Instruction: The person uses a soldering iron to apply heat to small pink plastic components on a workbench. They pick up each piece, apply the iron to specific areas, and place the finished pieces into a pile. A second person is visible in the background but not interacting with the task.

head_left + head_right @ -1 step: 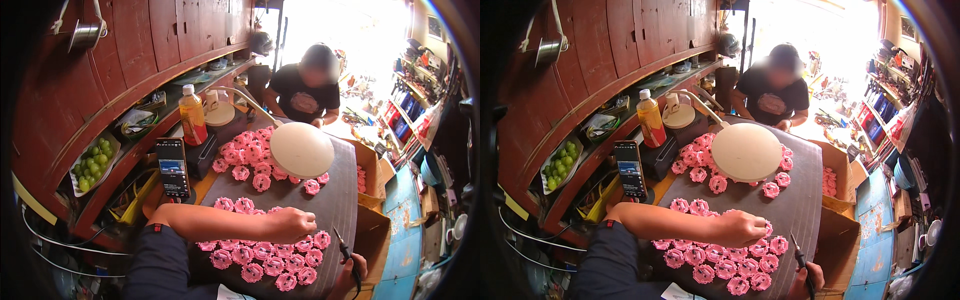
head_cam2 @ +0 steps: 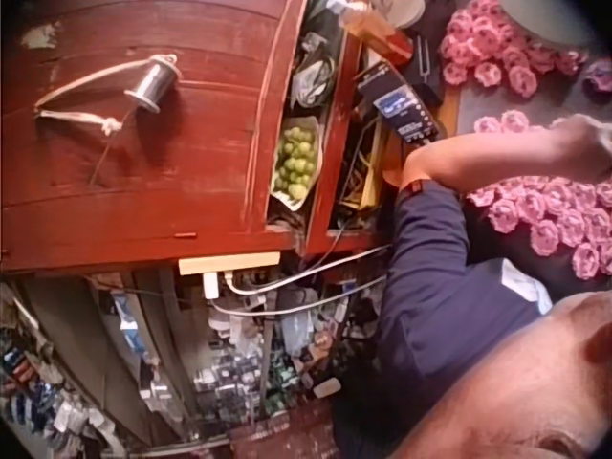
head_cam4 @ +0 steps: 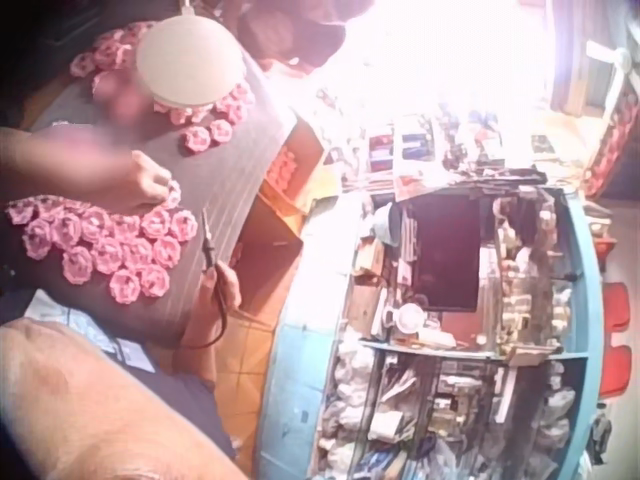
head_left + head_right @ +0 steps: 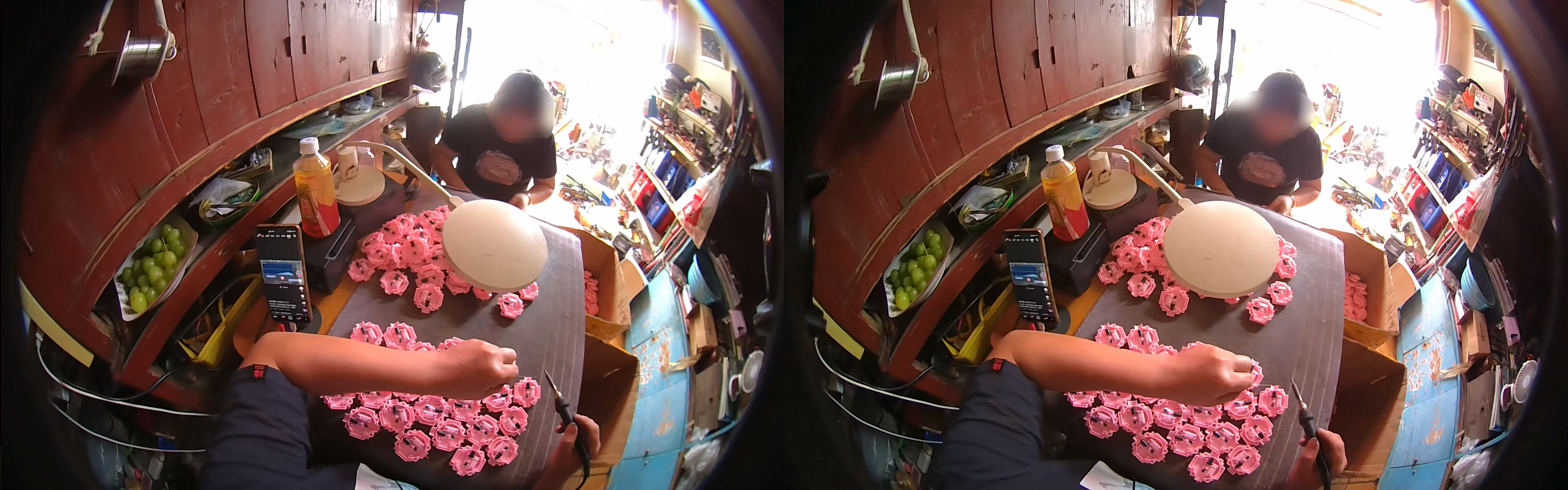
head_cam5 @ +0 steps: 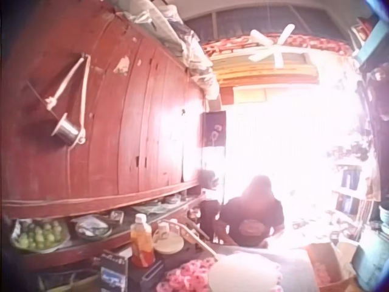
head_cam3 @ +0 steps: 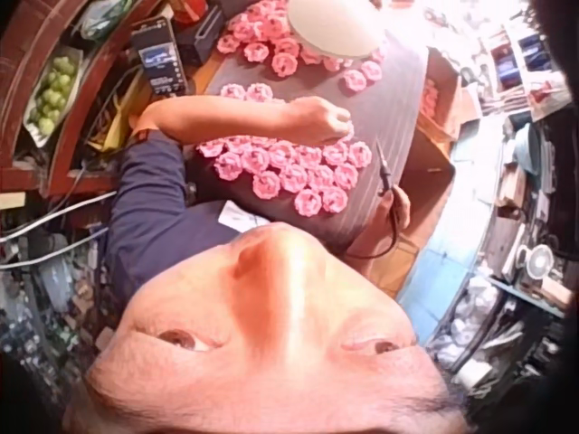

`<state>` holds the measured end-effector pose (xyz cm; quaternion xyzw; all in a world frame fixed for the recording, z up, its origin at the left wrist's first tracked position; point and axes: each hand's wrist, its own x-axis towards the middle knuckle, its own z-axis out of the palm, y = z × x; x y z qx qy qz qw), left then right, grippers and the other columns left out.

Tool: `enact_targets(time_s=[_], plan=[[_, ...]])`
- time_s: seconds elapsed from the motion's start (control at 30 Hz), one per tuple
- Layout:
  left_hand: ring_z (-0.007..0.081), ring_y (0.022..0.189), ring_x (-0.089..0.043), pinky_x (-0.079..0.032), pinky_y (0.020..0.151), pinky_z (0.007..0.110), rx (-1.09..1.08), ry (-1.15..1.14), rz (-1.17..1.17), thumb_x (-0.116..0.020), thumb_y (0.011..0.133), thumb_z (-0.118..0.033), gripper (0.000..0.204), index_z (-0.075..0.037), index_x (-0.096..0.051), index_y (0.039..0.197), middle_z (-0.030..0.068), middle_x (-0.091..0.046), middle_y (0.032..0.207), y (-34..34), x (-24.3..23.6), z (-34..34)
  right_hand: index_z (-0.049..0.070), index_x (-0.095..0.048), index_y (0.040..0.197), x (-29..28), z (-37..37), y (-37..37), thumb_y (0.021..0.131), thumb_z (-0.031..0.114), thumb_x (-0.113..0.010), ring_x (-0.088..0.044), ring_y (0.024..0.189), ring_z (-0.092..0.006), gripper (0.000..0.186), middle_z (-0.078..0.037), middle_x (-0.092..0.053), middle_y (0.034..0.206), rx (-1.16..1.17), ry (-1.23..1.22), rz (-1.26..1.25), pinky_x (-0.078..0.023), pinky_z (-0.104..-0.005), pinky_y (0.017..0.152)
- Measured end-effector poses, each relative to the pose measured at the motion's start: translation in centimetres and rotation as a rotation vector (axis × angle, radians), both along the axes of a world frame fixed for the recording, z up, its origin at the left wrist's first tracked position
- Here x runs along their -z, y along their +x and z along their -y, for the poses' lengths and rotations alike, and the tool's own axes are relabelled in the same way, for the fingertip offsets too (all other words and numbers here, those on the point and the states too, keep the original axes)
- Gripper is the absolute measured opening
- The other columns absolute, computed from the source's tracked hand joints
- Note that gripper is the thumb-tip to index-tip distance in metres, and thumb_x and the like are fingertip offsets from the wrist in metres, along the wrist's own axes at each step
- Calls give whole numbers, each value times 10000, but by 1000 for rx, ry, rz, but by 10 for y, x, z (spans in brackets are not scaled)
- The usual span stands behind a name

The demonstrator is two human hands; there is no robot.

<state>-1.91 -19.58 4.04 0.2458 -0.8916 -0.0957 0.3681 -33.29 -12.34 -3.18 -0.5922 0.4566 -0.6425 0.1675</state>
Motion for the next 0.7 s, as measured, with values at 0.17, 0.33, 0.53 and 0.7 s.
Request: enact_targets(time_s=[0.17, 0.33, 0.53, 0.7], plan=[[385, 695, -665, -543, 595, 494, 22, 7, -25, -731, 847, -82, 166, -17, -580, 824, 156, -579, 865, -1, 6, 2, 3, -652, 1028, -6, -5, 10, 950, 123, -652, -575, 669, -126, 144, -52, -600, 869, 112, 51, 37, -473, -270, 612], [337, 754, -685, -567, 620, 434, 4, -23, 86, -699, 915, -75, 184, 40, -639, 1046, 143, -612, 942, 1, 11, 4, 14, -643, 1003, -12, -15, 12, 940, 124, -652, -544, 658, -114, 128, -44, -574, 851, 100, 30, -32, -443, -273, 596], [319, 650, -662, -534, 521, 451, -15, -76, 9, -723, 917, -126, 146, -50, -600, 895, 123, -600, 900, -6, -1, 4, 17, -637, 990, -27, -17, 19, 928, 118, -659, -530, 660, -115, 121, -52, -563, 844, 135, -14, -215, -426, -267, 601], [283, 646, -650, -517, 534, 420, 13, 67, 134, -772, 838, -50, 115, -59, -670, 891, 90, -596, 782, 3, -9, -2, -4, -666, 984, -48, -18, 31, 831, 13, -712, -610, 651, -236, 161, -129, -633, 767, -2, -7, -176, -499, -331, 607]])
